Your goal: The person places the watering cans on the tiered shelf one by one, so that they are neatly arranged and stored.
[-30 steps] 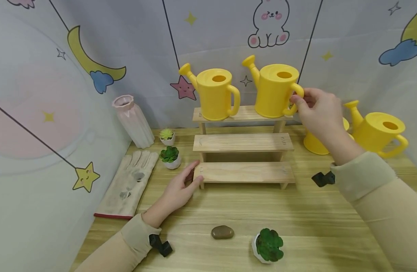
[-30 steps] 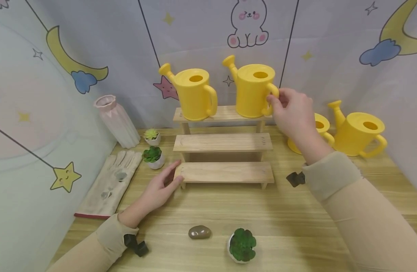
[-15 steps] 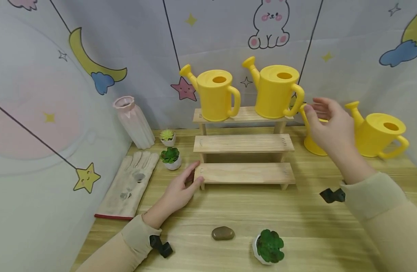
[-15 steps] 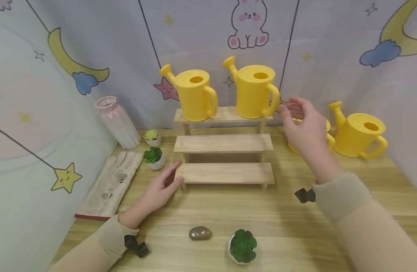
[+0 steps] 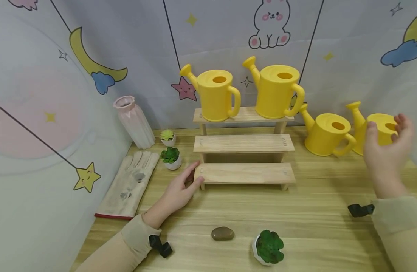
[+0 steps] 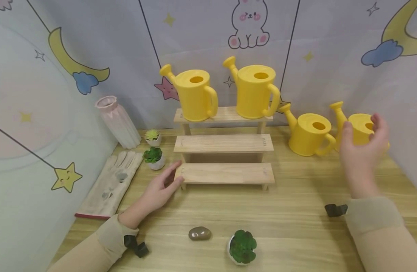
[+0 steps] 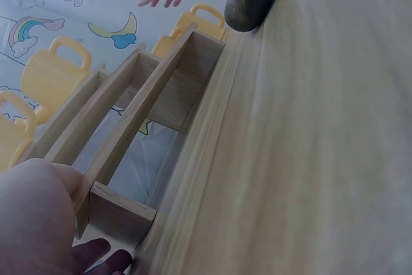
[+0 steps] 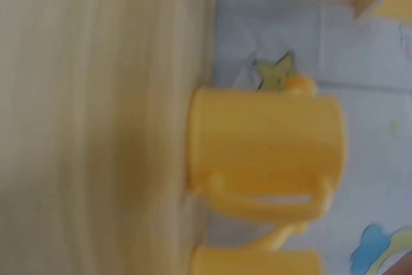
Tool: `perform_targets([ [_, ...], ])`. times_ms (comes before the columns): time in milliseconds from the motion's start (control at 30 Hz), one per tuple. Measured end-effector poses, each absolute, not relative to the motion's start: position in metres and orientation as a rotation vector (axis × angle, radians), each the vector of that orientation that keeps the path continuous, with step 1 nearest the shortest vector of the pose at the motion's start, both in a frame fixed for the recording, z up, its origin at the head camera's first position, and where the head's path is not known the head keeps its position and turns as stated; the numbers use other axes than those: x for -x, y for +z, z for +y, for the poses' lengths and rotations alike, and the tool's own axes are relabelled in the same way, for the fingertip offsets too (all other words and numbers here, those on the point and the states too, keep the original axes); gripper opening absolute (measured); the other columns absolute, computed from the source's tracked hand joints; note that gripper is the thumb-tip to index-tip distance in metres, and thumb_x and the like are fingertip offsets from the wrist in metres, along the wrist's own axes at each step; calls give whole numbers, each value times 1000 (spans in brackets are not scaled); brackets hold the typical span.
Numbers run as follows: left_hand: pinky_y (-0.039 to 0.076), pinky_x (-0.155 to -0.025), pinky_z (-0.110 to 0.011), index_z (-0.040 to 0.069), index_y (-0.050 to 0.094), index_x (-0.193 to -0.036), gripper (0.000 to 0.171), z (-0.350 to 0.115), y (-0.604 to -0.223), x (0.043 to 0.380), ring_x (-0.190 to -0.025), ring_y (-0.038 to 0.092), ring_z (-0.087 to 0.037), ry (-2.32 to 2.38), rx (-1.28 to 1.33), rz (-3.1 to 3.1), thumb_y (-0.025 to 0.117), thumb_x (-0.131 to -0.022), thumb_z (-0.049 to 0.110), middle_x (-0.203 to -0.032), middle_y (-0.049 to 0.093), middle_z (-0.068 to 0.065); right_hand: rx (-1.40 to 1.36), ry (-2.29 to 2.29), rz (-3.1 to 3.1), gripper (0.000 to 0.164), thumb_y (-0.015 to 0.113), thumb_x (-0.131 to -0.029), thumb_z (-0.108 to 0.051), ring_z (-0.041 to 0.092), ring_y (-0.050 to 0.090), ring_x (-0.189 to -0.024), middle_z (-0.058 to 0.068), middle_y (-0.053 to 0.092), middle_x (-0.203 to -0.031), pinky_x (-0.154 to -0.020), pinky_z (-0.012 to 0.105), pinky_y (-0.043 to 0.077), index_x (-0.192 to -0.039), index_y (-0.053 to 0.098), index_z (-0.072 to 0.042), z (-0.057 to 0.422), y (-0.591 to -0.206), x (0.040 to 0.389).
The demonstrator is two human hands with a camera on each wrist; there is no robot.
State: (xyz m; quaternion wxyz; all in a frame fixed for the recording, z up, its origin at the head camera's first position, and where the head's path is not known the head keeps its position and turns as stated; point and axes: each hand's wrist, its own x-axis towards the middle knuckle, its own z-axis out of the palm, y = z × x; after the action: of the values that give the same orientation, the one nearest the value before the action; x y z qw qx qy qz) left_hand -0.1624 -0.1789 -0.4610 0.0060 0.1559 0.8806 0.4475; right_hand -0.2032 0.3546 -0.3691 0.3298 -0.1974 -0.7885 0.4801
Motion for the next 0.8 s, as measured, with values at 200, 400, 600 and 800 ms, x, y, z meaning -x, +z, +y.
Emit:
perform_targets([
  [200, 47, -114, -46, 34, 37, -158, 63, -179, -461, 161, -142, 52, -23, 1401, -477, 2753, 56, -101, 56, -161, 45, 2, 705, 1232, -2035, 70, 48, -102, -50, 1, 3, -157, -17, 9, -168, -129, 23, -1, -161, 11, -39, 383, -391, 199],
  [400, 47, -115, -45, 36, 36, -158, 63, -180, -460, 163, -143, 51, -22, 1403, -468, 2745, 55, -101, 57, -161, 43, 4, 830, 1188, -2045, 72, 46, -100, -58, 4, 5, -159, -15, 9, -170, -129, 24, 2, -160, 11, -41, 410, -413, 203],
  [600, 47, -115, -46, 34, 36, -158, 63, -181, -459, 163, -142, 52, -23, 1403, -486, 2755, 55, -102, 55, -161, 44, 2, 873, 1263, -2069, 71, 44, -102, -54, 7, 6, -159, -17, 5, -170, -131, 27, 7, -161, 6, -44, 428, -428, 206],
  [800, 46, -115, -45, 32, 37, -158, 64, -180, -459, 163, -142, 52, -23, 1402, -497, 2753, 56, -102, 56, -161, 44, 1, 866, 1300, -2084, 72, 46, -103, -47, 5, 18, -156, -14, 13, -170, -130, 25, 17, -162, 6, -41, 438, -442, 208],
])
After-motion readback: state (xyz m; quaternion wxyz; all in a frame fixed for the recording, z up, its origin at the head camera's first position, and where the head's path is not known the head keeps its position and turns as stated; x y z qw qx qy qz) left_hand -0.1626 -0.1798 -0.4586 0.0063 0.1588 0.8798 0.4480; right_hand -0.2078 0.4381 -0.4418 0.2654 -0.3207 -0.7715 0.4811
